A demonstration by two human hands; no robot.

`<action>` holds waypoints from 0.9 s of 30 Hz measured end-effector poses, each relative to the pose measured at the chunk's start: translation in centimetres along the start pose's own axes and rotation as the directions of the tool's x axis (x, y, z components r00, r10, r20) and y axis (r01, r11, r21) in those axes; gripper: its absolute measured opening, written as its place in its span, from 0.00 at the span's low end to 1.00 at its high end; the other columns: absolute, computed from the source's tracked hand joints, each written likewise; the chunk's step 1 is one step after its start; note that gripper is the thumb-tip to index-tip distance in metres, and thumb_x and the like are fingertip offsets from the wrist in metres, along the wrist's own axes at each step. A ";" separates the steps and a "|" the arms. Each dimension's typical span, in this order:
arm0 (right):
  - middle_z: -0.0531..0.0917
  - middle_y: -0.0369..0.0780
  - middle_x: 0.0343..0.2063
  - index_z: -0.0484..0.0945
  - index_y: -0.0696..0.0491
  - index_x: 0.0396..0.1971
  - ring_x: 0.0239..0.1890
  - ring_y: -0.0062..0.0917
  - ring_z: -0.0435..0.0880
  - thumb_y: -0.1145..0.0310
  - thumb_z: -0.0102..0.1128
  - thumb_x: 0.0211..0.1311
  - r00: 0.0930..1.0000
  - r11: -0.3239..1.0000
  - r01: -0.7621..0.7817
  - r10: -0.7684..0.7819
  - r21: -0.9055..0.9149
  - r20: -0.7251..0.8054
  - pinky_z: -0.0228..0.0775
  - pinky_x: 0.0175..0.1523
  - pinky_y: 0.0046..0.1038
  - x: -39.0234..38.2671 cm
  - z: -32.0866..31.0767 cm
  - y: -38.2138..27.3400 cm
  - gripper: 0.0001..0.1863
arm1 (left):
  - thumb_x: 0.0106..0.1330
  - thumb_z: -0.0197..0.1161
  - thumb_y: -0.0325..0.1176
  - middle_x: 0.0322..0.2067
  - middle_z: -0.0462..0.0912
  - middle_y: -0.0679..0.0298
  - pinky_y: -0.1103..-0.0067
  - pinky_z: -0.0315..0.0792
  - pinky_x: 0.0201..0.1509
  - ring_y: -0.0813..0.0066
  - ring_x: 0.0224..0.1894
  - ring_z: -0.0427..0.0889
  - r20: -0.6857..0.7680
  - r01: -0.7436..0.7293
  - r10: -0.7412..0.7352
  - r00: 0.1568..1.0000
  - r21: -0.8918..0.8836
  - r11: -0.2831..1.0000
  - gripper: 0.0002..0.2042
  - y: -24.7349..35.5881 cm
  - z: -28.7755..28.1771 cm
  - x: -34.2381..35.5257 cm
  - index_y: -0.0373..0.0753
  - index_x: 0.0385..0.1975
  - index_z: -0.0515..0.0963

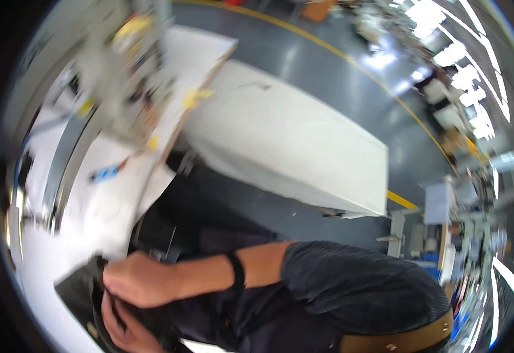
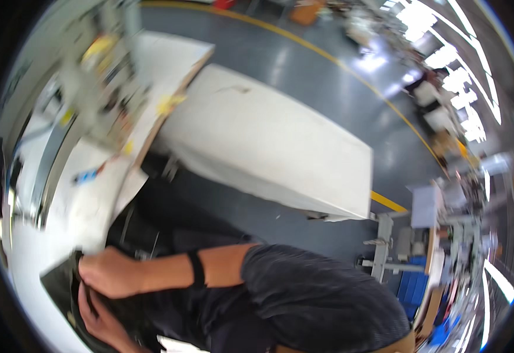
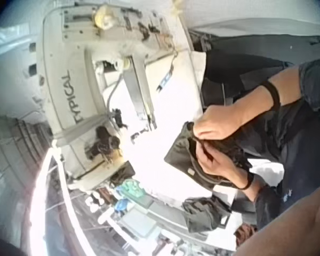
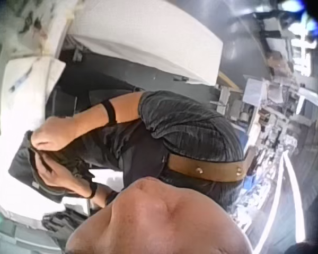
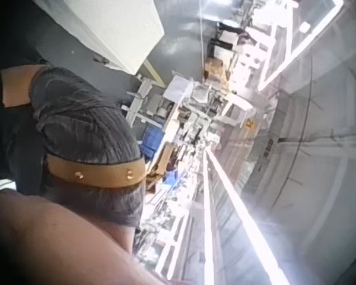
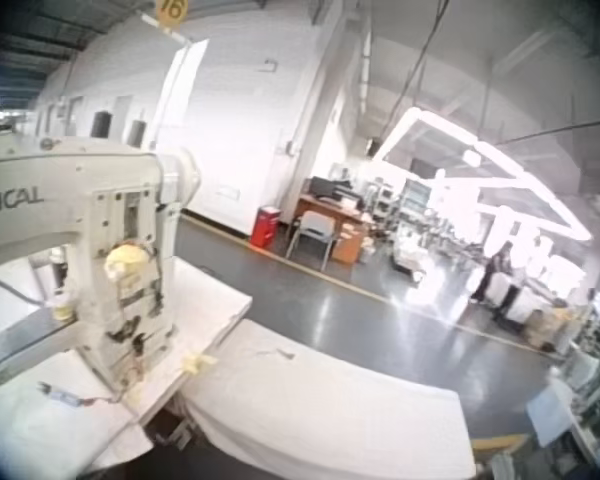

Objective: The person aligns a zipper against the edge of a green bag by hand, then guides the bag through a sewing machine to stitch them together. After sewing, the person folds a small fabric tab over the zipper end and sews it onto the bag.

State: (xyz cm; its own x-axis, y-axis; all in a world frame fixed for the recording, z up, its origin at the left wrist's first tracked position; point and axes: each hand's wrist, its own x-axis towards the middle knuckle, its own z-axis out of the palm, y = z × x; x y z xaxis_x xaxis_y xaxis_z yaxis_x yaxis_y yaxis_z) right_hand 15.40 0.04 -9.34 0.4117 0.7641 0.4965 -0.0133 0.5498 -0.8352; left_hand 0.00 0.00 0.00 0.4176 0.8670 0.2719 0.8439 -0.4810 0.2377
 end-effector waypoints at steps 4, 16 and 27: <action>0.76 0.45 0.28 0.70 0.58 0.30 0.30 0.43 0.80 0.66 0.60 0.60 0.934 0.876 0.297 -0.183 -0.381 0.307 0.72 0.33 0.40 -3.7 -11.4 4.5 0.11 | 0.78 0.64 0.39 0.48 0.91 0.53 0.66 0.81 0.54 0.55 0.46 0.90 -0.133 0.092 -0.124 0.983 -0.227 0.969 0.14 9.6 11.7 -3.4 0.35 0.50 0.89; 0.80 0.48 0.28 0.75 0.58 0.31 0.31 0.52 0.82 0.70 0.63 0.63 0.977 0.913 0.042 0.048 -0.405 0.208 0.74 0.37 0.46 -1.2 -15.1 4.5 0.08 | 0.78 0.64 0.36 0.52 0.90 0.49 0.66 0.79 0.58 0.54 0.51 0.88 -0.044 0.057 -0.077 0.996 -0.340 0.939 0.15 10.3 12.0 -2.1 0.31 0.53 0.87; 0.84 0.46 0.40 0.81 0.58 0.44 0.41 0.36 0.83 0.64 0.51 0.82 0.821 0.998 0.042 -0.013 -0.038 0.571 0.75 0.49 0.38 0.8 -13.9 3.5 0.14 | 0.81 0.60 0.44 0.57 0.88 0.58 0.62 0.63 0.74 0.59 0.57 0.84 0.152 0.244 -0.214 0.965 -0.216 0.946 0.18 6.8 11.4 -0.8 0.40 0.59 0.86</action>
State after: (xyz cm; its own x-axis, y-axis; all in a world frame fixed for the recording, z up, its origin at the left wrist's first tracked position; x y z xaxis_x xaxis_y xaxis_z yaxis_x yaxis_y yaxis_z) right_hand 28.37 -2.10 -15.09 -0.1825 0.8127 0.5534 0.0384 0.5683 -0.8219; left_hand 9.24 -2.43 -9.26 0.2735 0.9593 0.0701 0.8268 -0.2718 0.4924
